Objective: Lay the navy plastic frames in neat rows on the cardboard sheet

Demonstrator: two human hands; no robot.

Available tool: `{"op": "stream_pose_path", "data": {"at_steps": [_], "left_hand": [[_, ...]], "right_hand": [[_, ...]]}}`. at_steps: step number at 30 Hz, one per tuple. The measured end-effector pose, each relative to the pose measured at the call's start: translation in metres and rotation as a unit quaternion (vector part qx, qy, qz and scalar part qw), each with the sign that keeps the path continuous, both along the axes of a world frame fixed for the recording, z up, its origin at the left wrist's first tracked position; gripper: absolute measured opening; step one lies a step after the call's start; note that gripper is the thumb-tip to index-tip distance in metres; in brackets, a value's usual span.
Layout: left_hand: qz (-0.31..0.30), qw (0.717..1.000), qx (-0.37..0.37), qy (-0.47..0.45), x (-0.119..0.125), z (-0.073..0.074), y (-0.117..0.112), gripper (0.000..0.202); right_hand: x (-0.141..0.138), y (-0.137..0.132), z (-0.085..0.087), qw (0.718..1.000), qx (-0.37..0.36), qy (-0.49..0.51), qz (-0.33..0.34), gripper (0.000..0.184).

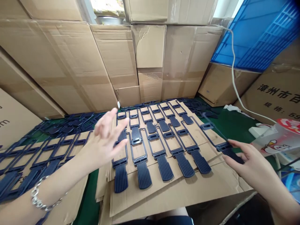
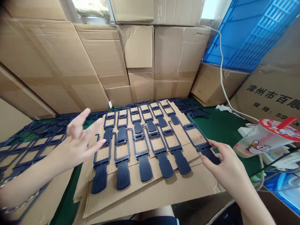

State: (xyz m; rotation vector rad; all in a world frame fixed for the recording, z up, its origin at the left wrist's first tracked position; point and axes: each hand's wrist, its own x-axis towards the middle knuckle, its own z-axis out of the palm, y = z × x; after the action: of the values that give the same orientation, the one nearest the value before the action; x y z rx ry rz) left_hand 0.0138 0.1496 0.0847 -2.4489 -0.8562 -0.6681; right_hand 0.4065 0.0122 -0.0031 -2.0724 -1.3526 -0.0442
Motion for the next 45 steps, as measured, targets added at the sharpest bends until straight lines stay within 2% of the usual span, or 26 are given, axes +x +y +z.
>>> {"op": "stream_pose_path", "data": {"at_steps": [2,4,8,14,19,21,23,24,28,31,34,36,38,40,42,45], "left_hand": [[0.084,0.995,-0.053,0.014,-0.024,-0.007,0.002,0.075],[0.139,0.988,-0.069,0.01,-0.044,-0.016,0.001,0.075],[0.194,0.977,-0.08,-0.03,-0.072,-0.031,-0.004,0.075],[0.236,0.962,-0.133,-0.044,-0.093,-0.045,-0.007,0.071],[0.236,0.952,-0.175,-0.084,-0.094,-0.061,-0.006,0.056],[0.212,0.945,-0.216,-0.121,-0.093,-0.067,-0.005,0.049],[0.182,0.921,-0.309,-0.152,-0.091,-0.07,-0.003,0.044],[0.173,0.899,-0.363,-0.174,-0.09,-0.071,-0.001,0.042],[0.163,0.768,-0.536,-0.31,-0.081,-0.072,0.002,0.042],[0.131,0.665,-0.604,-0.42,-0.072,-0.073,0.0,0.04],[0.105,0.596,-0.62,-0.499,-0.065,-0.078,-0.002,0.035],[0.099,0.58,-0.617,-0.522,-0.064,-0.081,-0.002,0.034],[0.098,0.592,-0.607,-0.521,-0.063,-0.085,-0.001,0.034],[0.096,0.61,-0.595,-0.515,-0.063,-0.088,0.0,0.035],[0.102,0.614,-0.595,-0.508,-0.062,-0.088,0.0,0.037],[0.115,0.589,-0.616,-0.51,-0.06,-0.082,0.0,0.04]], "right_hand": [[0.011,-0.003,-0.01,0.999,-0.027,-0.018,-0.006,0.048],[0.01,-0.004,-0.017,0.999,-0.033,-0.025,-0.002,0.049],[-0.001,0.001,-0.021,0.999,-0.034,-0.022,0.021,0.049],[-0.005,0.015,-0.022,0.999,-0.019,-0.026,0.017,0.055],[-0.006,0.019,-0.025,0.998,-0.027,-0.054,0.025,0.054],[-0.007,0.019,-0.025,0.997,-0.03,-0.069,0.019,0.05],[-0.01,0.019,-0.024,0.995,-0.029,-0.092,0.017,0.047],[-0.012,0.02,-0.023,0.994,-0.024,-0.107,0.019,0.044],[-0.018,0.025,-0.02,0.987,-0.004,-0.153,0.053,0.039],[-0.021,0.028,-0.019,0.982,-0.018,-0.168,0.084,0.041],[-0.023,0.031,-0.01,0.987,-0.037,-0.142,0.059,0.04],[-0.024,0.035,0.002,0.995,-0.027,-0.091,0.039,0.037],[-0.024,0.043,0.016,0.998,-0.01,-0.054,0.026,0.034],[-0.021,0.056,0.028,0.998,-0.025,-0.055,0.021,0.035],[-0.013,0.071,0.035,0.995,-0.079,-0.062,0.02,0.045],[0.002,0.092,0.035,0.983,-0.175,-0.029,0.041,0.066]]}}
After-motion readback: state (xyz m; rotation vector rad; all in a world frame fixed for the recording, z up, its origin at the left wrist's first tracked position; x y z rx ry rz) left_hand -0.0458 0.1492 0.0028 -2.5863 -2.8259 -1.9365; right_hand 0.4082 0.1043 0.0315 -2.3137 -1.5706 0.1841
